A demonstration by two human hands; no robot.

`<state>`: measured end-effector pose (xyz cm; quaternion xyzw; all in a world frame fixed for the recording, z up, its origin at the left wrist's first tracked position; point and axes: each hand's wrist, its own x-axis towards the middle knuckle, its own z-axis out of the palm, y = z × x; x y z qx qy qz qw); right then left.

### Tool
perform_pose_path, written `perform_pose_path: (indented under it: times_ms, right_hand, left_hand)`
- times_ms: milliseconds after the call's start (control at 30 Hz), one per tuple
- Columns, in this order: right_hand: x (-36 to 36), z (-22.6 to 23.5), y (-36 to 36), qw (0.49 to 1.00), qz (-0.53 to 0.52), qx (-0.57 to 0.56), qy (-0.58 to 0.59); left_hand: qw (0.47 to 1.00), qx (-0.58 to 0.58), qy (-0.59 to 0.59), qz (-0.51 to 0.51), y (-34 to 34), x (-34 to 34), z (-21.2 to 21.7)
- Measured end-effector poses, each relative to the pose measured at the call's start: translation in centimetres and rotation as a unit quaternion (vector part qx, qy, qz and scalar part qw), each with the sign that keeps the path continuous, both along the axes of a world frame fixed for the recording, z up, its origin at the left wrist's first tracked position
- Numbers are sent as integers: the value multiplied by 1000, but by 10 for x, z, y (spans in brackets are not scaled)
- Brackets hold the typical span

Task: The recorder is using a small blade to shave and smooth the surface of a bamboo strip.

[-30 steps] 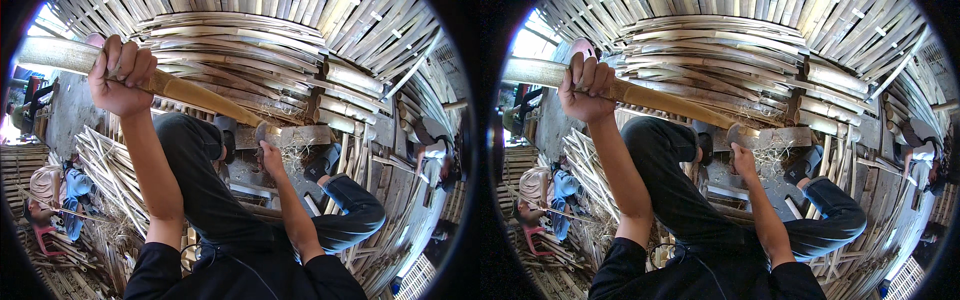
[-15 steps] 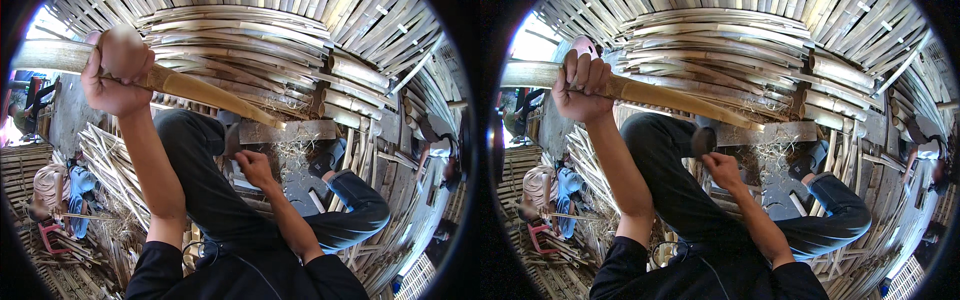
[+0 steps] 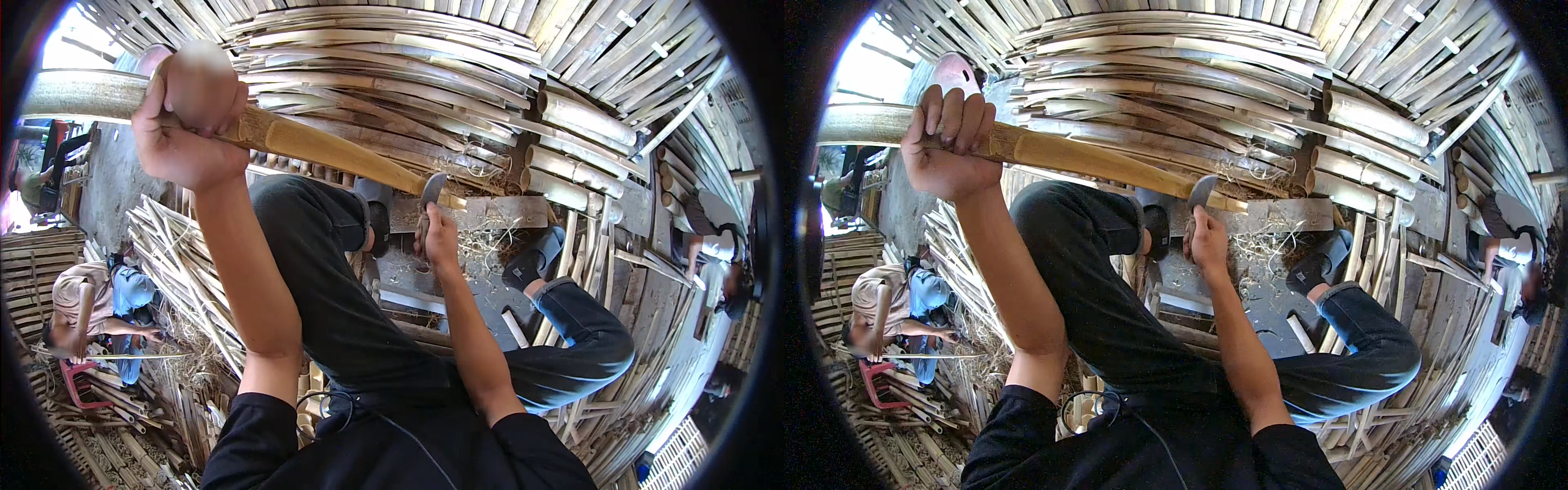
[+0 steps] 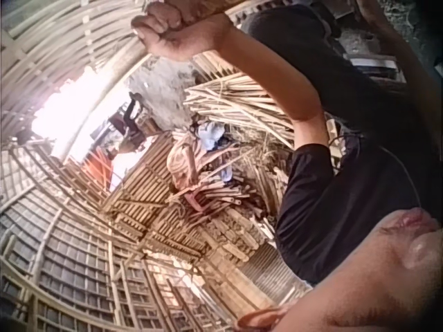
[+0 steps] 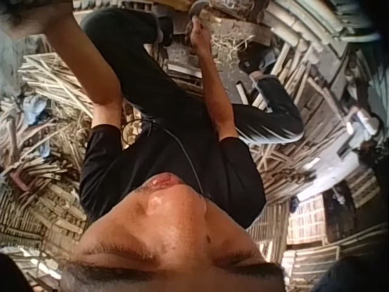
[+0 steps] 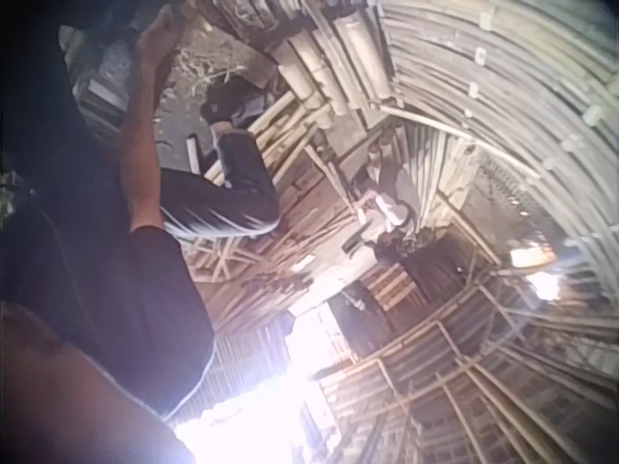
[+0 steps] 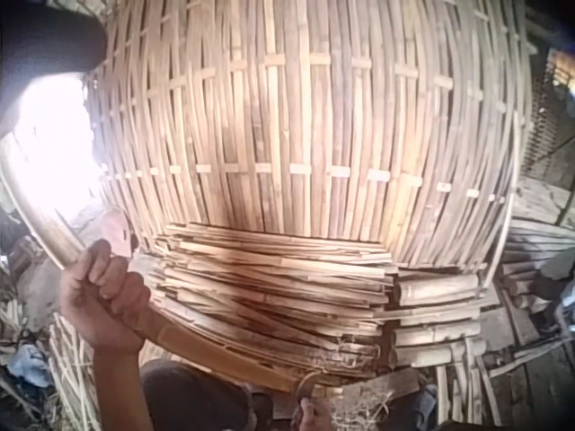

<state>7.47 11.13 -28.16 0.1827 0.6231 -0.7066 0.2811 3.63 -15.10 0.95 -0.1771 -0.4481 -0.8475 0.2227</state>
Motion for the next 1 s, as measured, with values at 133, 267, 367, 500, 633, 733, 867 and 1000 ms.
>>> perform_pose_path:
  times_ms: [133,267,367,500,633,733,867,1000]
  right_hand:
    - [-17,-3,-17,999,-3,36,31]
    - [-20,3,-19,999,-1,39,3]
    - [-17,3,-17,999,10,48,11]
    - [-4,51,-38,998,28,-4,50]
    - [-5,21,-24,998,-39,29,30]
    - [-2,20,-25,994,-82,63,-30]
    - [9,54,-34,999,32,2,34]
    - [-7,25,-11,996,-8,83,-11]
  left_hand:
    - [999,8,-15,49,1,0,-1]
    - [997,2,-21,72,-2,0,-3]
    - [998,14,-20,58,0,-2,-3]
    - [992,-4,-31,124,6,-3,4]
    - [985,4,-63,162,14,-4,0]
    - [979,12,-73,188,18,0,4]
    - [978,4,-59,198,8,4,5]
    - [979,-9,-62,192,23,-1,4]
